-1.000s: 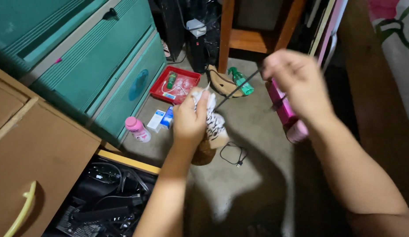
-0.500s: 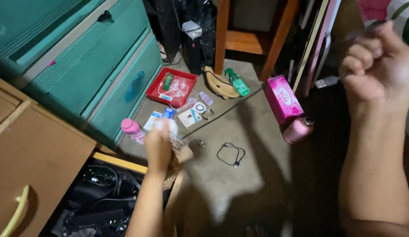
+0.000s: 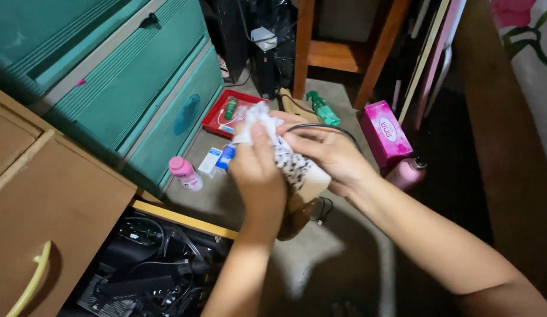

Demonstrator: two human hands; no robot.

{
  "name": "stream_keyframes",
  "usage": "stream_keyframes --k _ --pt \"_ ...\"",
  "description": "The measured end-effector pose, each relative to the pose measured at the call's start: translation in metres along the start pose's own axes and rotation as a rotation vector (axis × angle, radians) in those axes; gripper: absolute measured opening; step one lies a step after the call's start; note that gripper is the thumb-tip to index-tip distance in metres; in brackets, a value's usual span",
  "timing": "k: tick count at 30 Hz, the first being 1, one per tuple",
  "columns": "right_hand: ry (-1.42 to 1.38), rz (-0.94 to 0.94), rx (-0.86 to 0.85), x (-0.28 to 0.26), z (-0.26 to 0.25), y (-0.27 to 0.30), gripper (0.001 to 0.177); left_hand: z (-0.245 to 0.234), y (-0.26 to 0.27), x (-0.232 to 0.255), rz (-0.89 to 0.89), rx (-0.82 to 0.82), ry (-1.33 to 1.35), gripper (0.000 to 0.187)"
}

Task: The person wipes several small electronic devices and accessories with a cloth, including a hair straightener, power adapters, and cables. They pick up each item from the floor, wipe it, and place it into an open drawer.

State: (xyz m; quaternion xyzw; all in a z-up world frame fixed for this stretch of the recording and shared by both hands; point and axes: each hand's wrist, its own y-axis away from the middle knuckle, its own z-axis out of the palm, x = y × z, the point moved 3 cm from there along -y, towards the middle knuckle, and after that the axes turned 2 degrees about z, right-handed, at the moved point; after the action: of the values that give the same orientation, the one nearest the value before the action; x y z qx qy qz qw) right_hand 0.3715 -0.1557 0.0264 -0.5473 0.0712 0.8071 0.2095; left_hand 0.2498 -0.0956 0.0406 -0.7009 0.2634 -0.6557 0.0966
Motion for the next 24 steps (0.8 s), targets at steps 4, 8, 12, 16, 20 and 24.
stream_keyframes --k 4,8,12,16,20,24 --pt "0.026 -0.007 0.119 0.004 -0.001 -0.010 0.019 0.014 -0.002 -0.036 0.041 0.170 -0.043 0.031" --pt "-0.236 0.076 0.093 -0.019 -0.042 -0.023 0.024 -0.009 0.006 -0.043 0.148 0.093 -0.208 0.019" --pt "-0.722 0.131 0.282 -0.058 -0.135 -0.053 0.040 -0.066 -0.013 -0.084 -0.124 -0.147 -0.278 0.035" --pt "-0.894 0.082 0.375 -0.068 -0.181 -0.050 0.033 -0.113 -0.021 -0.120 0.174 -0.062 -0.382 0.032" --pt "-0.693 0.045 0.141 -0.057 -0.181 -0.050 0.036 -0.121 -0.019 -0.148 0.218 -0.200 -0.553 0.027" --pt "-0.114 -0.170 0.266 -0.083 -0.136 -0.044 0.030 -0.121 -0.022 -0.129 0.219 -0.124 -0.418 0.031"
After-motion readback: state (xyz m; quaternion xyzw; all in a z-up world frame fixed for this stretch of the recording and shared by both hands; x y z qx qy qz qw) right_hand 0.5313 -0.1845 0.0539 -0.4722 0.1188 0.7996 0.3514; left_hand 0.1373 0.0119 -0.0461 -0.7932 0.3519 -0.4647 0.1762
